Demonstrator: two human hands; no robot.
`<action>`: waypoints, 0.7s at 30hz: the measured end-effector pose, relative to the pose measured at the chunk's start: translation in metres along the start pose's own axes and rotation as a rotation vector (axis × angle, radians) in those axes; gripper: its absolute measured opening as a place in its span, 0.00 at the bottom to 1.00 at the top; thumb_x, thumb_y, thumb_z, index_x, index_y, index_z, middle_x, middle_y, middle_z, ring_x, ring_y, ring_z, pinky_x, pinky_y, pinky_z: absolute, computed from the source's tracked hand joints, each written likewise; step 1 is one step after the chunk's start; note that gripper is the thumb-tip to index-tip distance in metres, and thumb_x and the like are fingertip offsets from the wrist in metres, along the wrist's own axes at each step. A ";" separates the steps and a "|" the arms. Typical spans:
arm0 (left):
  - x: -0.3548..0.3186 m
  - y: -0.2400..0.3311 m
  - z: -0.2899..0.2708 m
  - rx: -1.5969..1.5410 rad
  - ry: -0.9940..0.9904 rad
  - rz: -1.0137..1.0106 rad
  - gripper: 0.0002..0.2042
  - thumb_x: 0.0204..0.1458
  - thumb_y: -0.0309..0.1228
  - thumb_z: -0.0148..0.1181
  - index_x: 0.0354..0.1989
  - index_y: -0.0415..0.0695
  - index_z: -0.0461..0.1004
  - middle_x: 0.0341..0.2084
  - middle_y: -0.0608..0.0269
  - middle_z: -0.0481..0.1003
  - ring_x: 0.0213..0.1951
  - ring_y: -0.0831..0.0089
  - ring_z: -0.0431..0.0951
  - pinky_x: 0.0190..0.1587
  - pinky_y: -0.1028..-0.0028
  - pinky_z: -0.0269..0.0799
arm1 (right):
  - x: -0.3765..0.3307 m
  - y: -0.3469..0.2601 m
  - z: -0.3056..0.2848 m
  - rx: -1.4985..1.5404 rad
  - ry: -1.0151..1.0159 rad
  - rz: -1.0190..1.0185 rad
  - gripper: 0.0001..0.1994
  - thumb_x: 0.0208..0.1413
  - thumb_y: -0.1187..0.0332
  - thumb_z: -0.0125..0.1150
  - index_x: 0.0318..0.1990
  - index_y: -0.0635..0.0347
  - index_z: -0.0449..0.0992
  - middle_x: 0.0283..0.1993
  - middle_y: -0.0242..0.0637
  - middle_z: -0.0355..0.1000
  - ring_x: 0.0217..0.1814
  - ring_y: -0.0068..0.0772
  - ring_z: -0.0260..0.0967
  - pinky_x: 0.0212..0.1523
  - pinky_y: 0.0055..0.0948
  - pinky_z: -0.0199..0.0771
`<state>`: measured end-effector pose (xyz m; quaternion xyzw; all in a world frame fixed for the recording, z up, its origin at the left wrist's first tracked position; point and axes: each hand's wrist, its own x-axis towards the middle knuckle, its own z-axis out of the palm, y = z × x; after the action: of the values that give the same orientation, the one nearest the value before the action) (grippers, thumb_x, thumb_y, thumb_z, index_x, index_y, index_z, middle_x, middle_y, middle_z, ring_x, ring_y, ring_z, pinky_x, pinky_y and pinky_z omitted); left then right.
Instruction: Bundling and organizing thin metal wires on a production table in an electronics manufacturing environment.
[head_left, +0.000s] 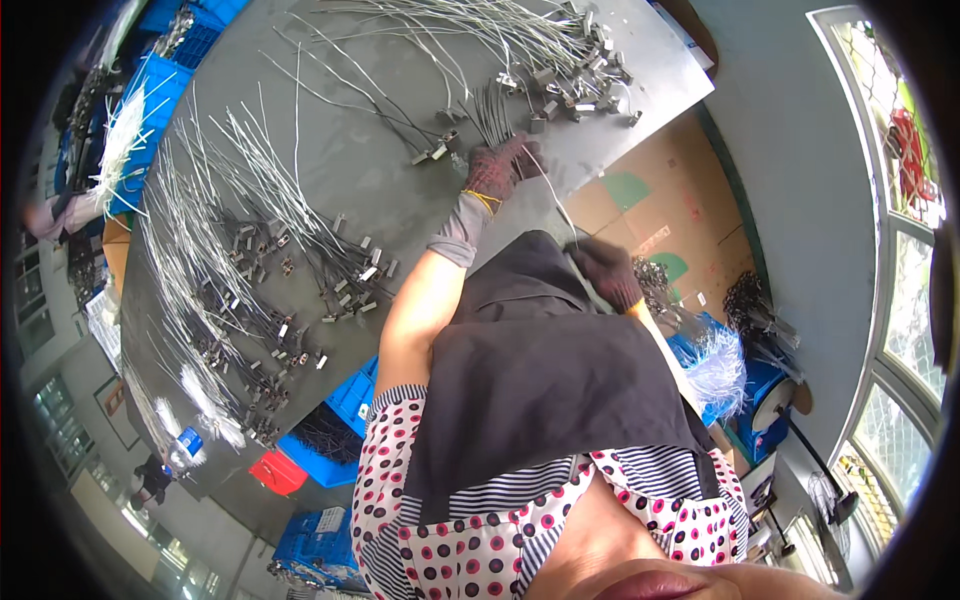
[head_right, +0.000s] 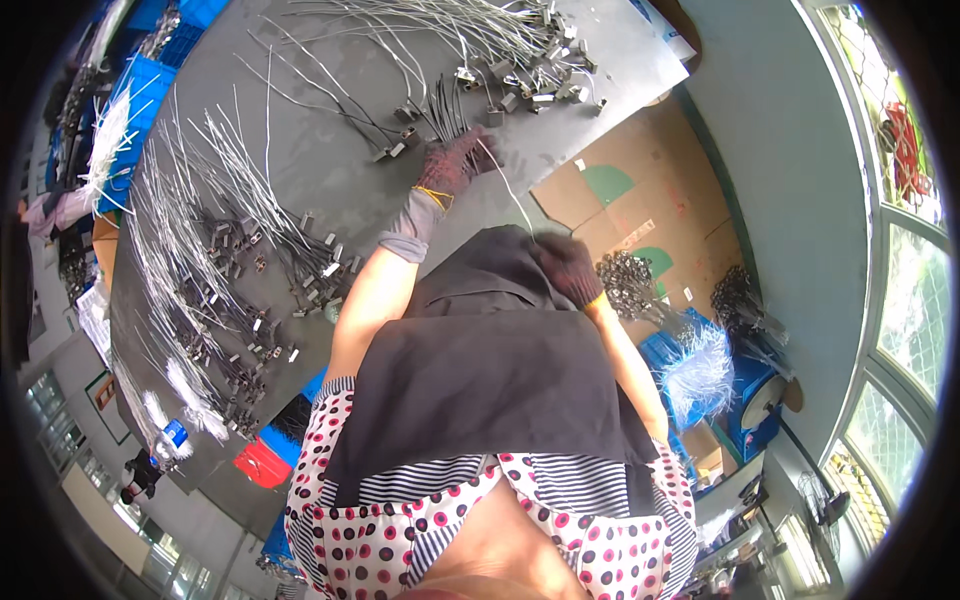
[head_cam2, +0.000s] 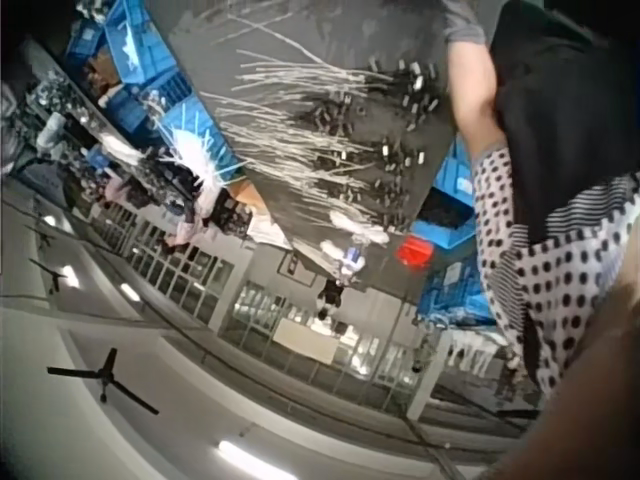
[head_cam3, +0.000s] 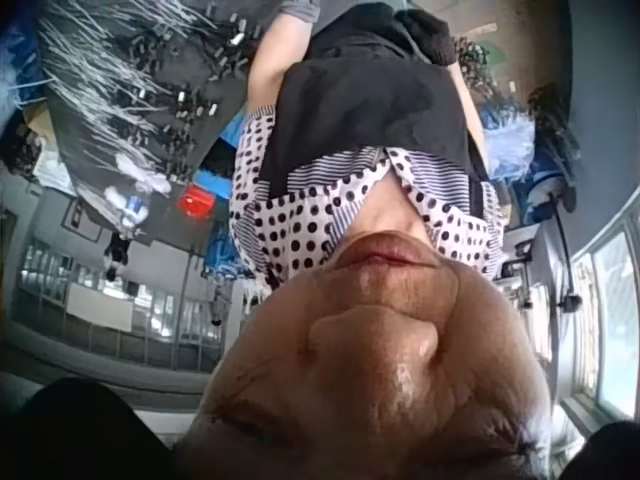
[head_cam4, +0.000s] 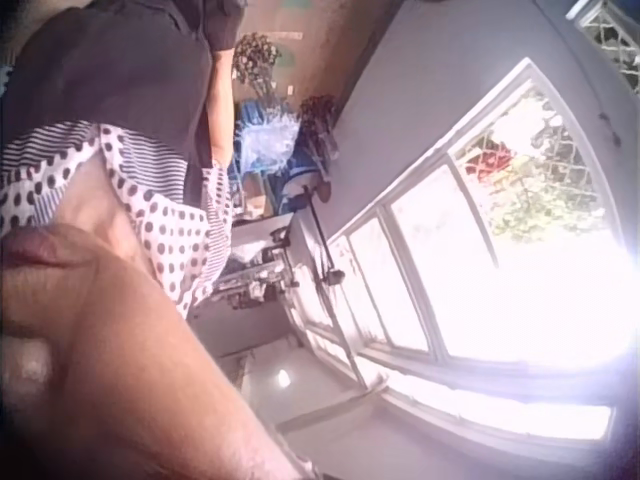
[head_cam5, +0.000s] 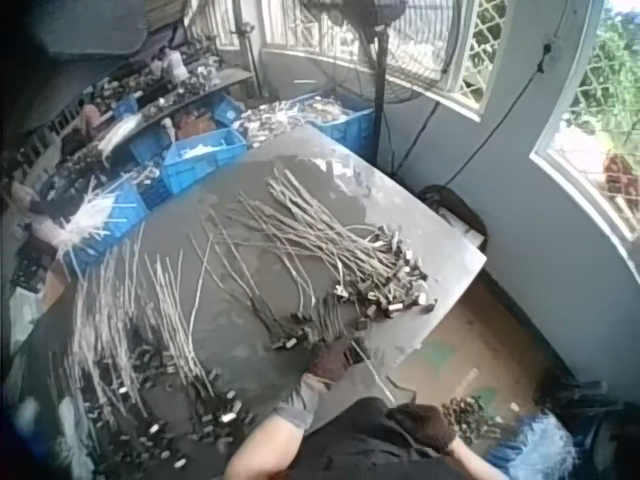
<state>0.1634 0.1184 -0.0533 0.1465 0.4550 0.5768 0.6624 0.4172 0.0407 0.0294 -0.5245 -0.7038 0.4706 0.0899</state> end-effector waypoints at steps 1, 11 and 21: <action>0.002 -0.006 0.000 -0.102 -0.006 -0.084 0.12 0.59 0.32 0.64 0.46 0.36 0.78 0.37 0.53 0.82 0.38 0.61 0.84 0.42 0.61 0.84 | -0.021 0.011 -0.001 0.121 -0.017 0.035 0.15 0.64 0.60 0.59 0.47 0.63 0.82 0.38 0.43 0.81 0.39 0.35 0.79 0.42 0.32 0.77; 0.014 -0.007 -0.006 -0.286 0.031 -0.015 0.12 0.61 0.36 0.64 0.47 0.44 0.75 0.39 0.55 0.80 0.41 0.59 0.82 0.50 0.49 0.82 | -0.154 0.114 0.008 0.083 0.046 0.219 0.16 0.65 0.59 0.58 0.47 0.64 0.81 0.39 0.44 0.81 0.43 0.36 0.79 0.47 0.33 0.76; 0.006 0.033 -0.007 -0.386 0.200 0.109 0.12 0.59 0.36 0.66 0.45 0.46 0.73 0.34 0.58 0.79 0.37 0.61 0.81 0.47 0.45 0.82 | -0.170 0.113 0.010 0.170 0.137 0.439 0.17 0.65 0.58 0.58 0.47 0.64 0.81 0.39 0.44 0.81 0.43 0.34 0.79 0.47 0.33 0.75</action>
<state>0.1369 0.1307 -0.0357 -0.0165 0.3908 0.7000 0.5975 0.5586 -0.1047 0.0007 -0.6862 -0.5230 0.4998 0.0767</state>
